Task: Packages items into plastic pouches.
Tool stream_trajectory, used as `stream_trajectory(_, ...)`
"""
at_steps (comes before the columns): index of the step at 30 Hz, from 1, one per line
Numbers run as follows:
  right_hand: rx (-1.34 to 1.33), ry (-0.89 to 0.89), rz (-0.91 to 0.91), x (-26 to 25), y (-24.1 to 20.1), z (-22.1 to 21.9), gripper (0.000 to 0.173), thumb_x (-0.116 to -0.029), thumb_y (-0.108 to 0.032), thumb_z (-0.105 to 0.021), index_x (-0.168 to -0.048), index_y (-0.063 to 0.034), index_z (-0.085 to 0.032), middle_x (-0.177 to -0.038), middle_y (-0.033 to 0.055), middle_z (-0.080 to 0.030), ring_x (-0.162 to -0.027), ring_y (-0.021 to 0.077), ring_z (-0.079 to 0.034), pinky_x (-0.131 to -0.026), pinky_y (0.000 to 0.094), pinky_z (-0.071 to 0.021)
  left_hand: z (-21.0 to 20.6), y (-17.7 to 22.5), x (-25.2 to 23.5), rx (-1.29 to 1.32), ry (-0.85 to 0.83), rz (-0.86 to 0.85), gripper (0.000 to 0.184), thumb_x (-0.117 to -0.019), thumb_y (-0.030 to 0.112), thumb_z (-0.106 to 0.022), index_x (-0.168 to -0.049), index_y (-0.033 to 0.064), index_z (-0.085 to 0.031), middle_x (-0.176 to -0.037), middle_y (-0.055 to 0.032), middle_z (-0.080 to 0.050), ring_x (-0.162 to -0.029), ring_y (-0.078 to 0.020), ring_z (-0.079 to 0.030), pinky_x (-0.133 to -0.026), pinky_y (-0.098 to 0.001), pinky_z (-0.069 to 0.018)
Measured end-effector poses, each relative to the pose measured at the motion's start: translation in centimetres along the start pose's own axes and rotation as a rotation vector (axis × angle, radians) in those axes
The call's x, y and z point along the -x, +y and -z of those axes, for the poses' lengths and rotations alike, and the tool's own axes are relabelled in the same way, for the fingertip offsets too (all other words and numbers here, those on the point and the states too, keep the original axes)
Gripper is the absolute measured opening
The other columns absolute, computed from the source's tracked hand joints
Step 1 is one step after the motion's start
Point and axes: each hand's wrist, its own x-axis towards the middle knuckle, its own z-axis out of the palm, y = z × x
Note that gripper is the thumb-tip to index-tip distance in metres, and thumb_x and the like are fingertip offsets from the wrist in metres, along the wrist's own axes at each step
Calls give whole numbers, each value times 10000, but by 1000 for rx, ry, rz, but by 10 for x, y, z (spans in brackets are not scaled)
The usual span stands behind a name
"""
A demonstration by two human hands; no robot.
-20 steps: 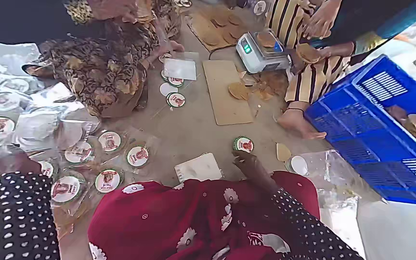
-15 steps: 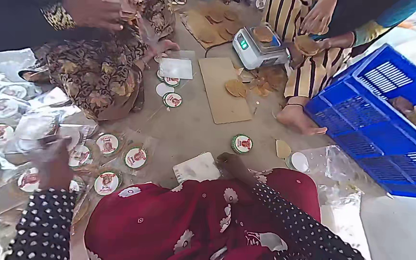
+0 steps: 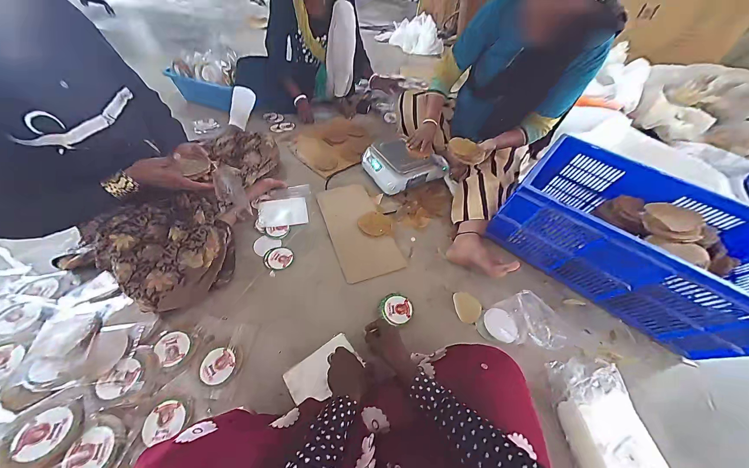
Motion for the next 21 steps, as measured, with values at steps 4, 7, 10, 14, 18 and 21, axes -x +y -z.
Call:
stream_trajectory(4, 98, -69, -24, -8, 1, -8, 340, -993, -252, -590, -1199, 8, -665, -1120, 198, -695, -1026, 306, -671, -937, 494, -514, -30, -19, -41, 70, 116, 75, 829, -856, 491, -763, -1397, -70, -479, -1368, -278, -571, -1220, -399, -626, -972, -540, -551)
stream_trajectory(7, 251, -212, 48, 7, -8, 0, 354, -1016, -248, -562, -1179, 42, -686, -1196, 255, -672, -1141, 377, -638, -992, 548, -470, -21, -18, -31, 103, 76, 114, 846, -907, 531, -729, -1423, -81, -454, -1422, -301, -524, -1277, -412, -587, -1029, -528, -517)
stream_trajectory(10, 404, -343, -20, 64, -80, 20, 367, -1104, -170, -442, -1316, 85, -599, -1352, 285, -593, -1262, 365, -570, -1086, 477, -400, -22, -26, -31, 113, 94, 96, 784, -928, 542, -702, -1351, -96, -533, -1386, -306, -556, -1271, -410, -594, -1040, -529, -507)
stream_trajectory(14, 385, -395, -33, 106, -133, 43, 374, -1103, -110, -420, -1365, 129, -538, -1375, 319, -573, -1291, 387, -563, -1119, 456, -384, 5, 5, 30, 153, 122, 63, 408, -1042, 239, -594, -1222, -124, -641, -1328, -311, -612, -1320, -398, -558, -1119, -496, -409)
stream_trajectory(18, 396, -391, -41, 106, -119, 37, 396, -1093, -107, -424, -1419, 101, -507, -1442, 316, -524, -1363, 405, -507, -1158, 503, -344, 12, 2, 69, 143, 215, -75, 405, -1058, 186, -549, -1239, -170, -611, -1325, -358, -589, -1319, -441, -541, -1151, -481, -377)
stream_trajectory(21, 533, -421, 122, 93, -91, 31, 387, -1101, -132, -418, -1406, 81, -522, -1451, 288, -521, -1372, 352, -502, -1138, 417, -377, -4, -47, -6, 367, 167, 105, 405, -955, 291, -732, -1124, -75, -708, -1137, -246, -709, -1064, -334, -697, -979, -495, -535)
